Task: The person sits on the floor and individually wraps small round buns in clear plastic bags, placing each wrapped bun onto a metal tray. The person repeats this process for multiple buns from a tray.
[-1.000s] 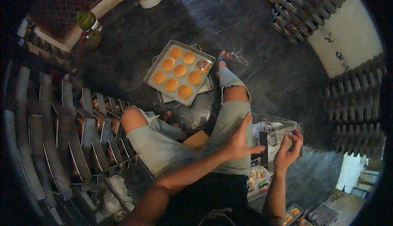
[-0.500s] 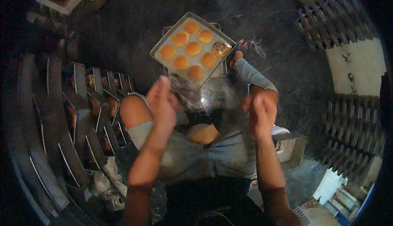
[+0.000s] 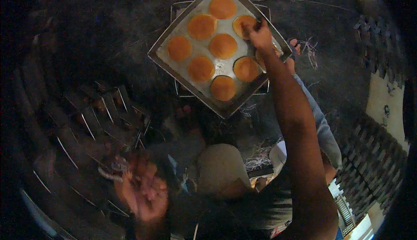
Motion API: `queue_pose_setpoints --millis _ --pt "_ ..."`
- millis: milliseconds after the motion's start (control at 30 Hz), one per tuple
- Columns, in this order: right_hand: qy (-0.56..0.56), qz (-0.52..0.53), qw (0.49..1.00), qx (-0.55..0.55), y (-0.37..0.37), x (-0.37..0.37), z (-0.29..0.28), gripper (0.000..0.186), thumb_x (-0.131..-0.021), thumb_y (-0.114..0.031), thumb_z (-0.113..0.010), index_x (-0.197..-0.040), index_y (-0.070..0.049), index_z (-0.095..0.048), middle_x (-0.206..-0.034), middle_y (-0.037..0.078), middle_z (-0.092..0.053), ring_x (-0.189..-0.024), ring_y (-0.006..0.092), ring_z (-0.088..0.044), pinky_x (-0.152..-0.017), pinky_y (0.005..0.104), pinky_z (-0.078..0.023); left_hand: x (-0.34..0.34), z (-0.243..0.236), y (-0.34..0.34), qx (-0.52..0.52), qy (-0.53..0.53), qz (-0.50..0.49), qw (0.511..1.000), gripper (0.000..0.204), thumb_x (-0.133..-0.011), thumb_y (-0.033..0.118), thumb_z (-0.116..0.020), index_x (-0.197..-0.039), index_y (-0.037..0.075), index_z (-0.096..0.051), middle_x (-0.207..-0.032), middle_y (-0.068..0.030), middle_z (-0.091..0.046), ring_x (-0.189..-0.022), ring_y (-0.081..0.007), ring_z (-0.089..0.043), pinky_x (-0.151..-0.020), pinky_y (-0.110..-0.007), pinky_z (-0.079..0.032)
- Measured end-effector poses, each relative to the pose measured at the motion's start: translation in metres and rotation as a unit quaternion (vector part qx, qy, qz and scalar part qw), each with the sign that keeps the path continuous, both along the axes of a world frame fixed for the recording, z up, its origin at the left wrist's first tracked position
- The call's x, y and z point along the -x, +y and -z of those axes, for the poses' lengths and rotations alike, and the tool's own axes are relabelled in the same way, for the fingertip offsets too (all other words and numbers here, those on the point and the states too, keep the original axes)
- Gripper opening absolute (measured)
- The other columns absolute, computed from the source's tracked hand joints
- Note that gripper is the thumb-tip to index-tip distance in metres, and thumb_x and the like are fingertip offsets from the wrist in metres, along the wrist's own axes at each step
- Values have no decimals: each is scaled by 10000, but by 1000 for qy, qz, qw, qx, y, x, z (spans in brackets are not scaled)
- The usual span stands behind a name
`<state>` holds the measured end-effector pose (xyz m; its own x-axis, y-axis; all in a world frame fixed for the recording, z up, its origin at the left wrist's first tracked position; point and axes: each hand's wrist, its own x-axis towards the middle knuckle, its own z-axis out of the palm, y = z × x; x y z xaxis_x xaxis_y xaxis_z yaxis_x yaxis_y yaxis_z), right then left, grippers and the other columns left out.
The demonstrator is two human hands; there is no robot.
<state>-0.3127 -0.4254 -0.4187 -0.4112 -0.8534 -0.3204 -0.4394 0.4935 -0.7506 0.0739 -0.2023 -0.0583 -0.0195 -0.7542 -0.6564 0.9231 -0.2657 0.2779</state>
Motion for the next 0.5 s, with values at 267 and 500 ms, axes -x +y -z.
queue_pose_setpoints --millis 267,500 --pt "5 88 992 91 3 -51 -4 811 -717 -174 -907 -1358 37 -458 -1174 218 -656 -1177 278 -629 -987 416 -526 21 -9 -2 -54 -12 29 998 225 -1058 231 -550 -1235 93 -539 -877 -17 -475 -694 -103 -434 -492 -263 -422" --pt "-175 109 956 207 91 -78 -168 645 -885 -234 -838 -1369 35 -507 -1259 151 -657 -1139 260 -656 -983 387 -537 22 -10 10 -38 -331 72 940 253 -1082 374 -581 -1069 128 -641 -874 44 -649 -621 -52 -502 -496 -212 -356"
